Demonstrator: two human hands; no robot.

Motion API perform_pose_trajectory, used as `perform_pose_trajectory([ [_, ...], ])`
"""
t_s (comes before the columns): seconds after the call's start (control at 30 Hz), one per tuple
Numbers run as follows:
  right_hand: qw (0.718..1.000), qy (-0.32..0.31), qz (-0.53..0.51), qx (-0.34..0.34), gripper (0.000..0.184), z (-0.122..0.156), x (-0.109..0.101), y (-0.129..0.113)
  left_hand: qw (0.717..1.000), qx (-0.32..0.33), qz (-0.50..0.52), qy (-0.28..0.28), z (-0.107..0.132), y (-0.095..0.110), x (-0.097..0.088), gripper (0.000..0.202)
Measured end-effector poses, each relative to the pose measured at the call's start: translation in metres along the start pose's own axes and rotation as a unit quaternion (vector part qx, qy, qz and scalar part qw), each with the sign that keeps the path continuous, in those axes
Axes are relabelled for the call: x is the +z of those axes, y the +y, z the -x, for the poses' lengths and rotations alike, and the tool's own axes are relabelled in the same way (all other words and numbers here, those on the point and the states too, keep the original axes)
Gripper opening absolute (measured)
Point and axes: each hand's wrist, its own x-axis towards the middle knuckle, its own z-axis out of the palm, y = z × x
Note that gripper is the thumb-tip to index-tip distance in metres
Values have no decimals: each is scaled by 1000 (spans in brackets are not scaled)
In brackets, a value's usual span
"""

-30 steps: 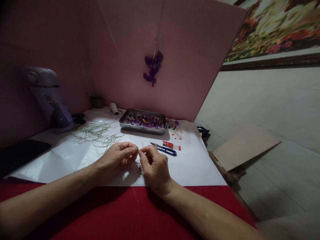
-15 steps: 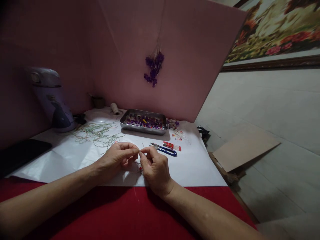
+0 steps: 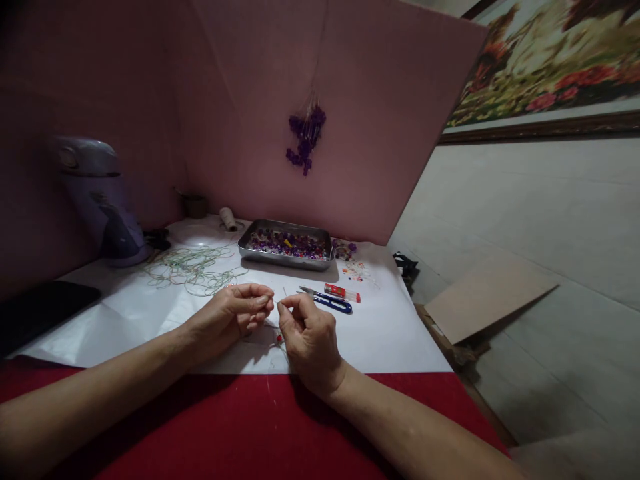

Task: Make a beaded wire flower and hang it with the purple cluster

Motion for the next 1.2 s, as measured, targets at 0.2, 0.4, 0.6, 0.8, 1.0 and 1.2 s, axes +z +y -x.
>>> perform_pose_trajectory([
  [0.2,1000,-5,1,3,11,0,1,1,1000,-16,19,-19,2,0,-1,6],
  [0.4,1000,-7,-3,-13,10,0,1,0,998,-39,41,-39,0,-1,-3,10],
  [0.6,1000,-6,8,-18,12,0,0,-2,997,-45,47,-50,1,-2,-3,15],
  [0.8,1000,-8,13,-13,12,1,0,0,997,-44,43,-51,1,-1,-2,14],
  [1.0,1000,-11,11,-13,12,2,-1,0,997,-45,46,-47,2,-1,-1,12],
  [1.2,1000,-12,14,-20,11,1,-1,-1,996,-46,51,-53,1,-1,-2,13],
])
